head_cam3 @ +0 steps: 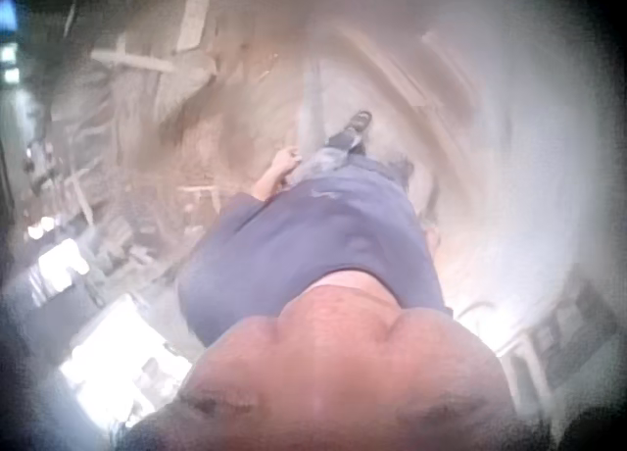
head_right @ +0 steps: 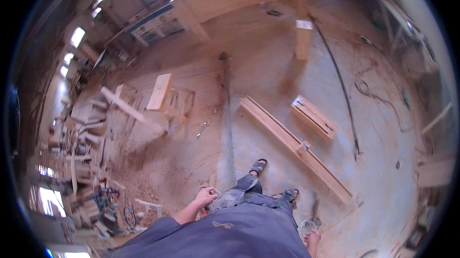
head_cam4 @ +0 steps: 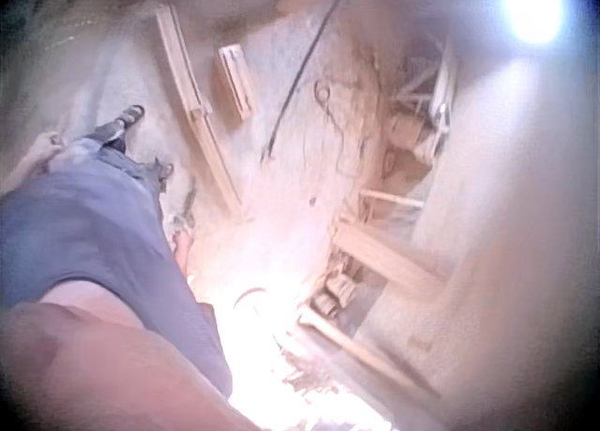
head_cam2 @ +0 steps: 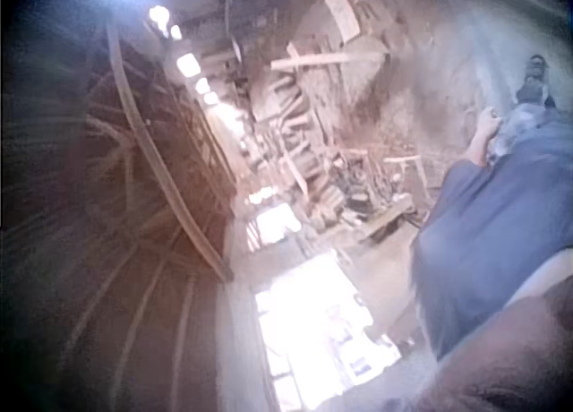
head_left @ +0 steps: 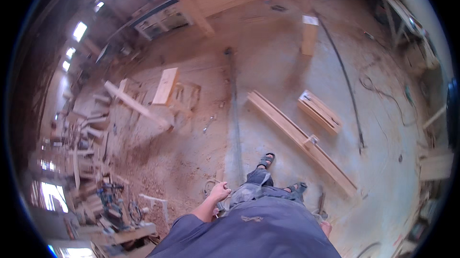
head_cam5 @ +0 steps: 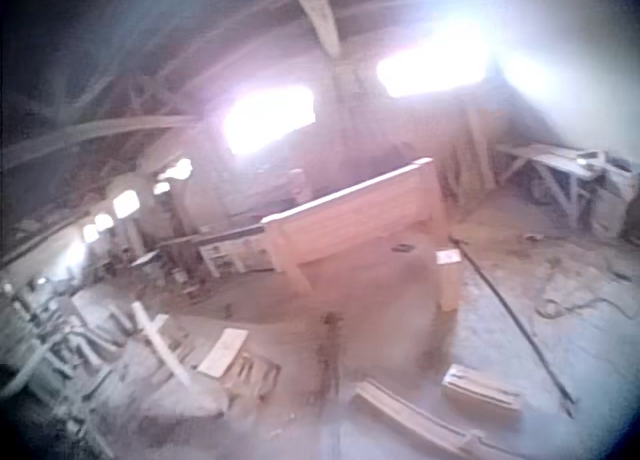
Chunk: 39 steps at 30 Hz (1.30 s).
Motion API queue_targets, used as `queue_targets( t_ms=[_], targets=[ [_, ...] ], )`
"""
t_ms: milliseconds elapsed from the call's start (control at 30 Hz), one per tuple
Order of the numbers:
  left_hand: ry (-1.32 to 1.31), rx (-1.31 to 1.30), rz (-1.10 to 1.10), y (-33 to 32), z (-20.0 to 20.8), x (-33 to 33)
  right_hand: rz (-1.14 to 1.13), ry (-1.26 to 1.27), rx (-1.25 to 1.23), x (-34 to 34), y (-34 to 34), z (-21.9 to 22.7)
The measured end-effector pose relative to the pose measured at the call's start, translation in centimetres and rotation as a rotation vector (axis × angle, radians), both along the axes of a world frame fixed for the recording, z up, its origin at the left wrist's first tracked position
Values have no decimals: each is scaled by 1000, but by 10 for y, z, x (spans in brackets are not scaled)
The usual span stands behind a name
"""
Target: The person assembles a wooden headboard by fitting a carved central panel into a frame and securing it with wooden dowels. They use a hammer to tap the dowels into place and a chisel to adjust the fit of the wood pieces. The process involves repeated alignment and adjustment of the components to ensure a proper fit.
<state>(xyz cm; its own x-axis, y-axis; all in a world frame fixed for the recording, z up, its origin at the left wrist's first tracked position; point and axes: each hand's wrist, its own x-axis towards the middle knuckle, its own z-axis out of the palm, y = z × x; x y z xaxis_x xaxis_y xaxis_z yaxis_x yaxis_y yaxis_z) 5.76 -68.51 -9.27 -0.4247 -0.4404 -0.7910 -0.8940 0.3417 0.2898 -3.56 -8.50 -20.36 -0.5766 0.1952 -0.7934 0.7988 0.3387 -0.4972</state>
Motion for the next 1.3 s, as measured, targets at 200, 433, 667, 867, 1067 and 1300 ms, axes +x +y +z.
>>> queue_targets(
  t_ms=[200, 433, 667, 867, 1067, 1300],
  targets=[
    [-8, -123, -12, -23, -50, 17, 203, 54, 51, -92, -66, 15],
    [293, 57, 348, -87, -68, -18, 405, 94, 83, -134, -189, 63],
    [391, -68, 596, -136, -107, 32, 559, 99, 103, -126, -246, 91],
    [215, -97, 751, -118, -107, 121, 591, 140, 113, -103, -230, 98],
    [220, -48, 568, -41, -99, 208, 440, 121, 57, -103, -174, 49],
    [165, -117, 262, 11, -97, 332, 350, 29, 104, -50, -161, 31]
  ],
)
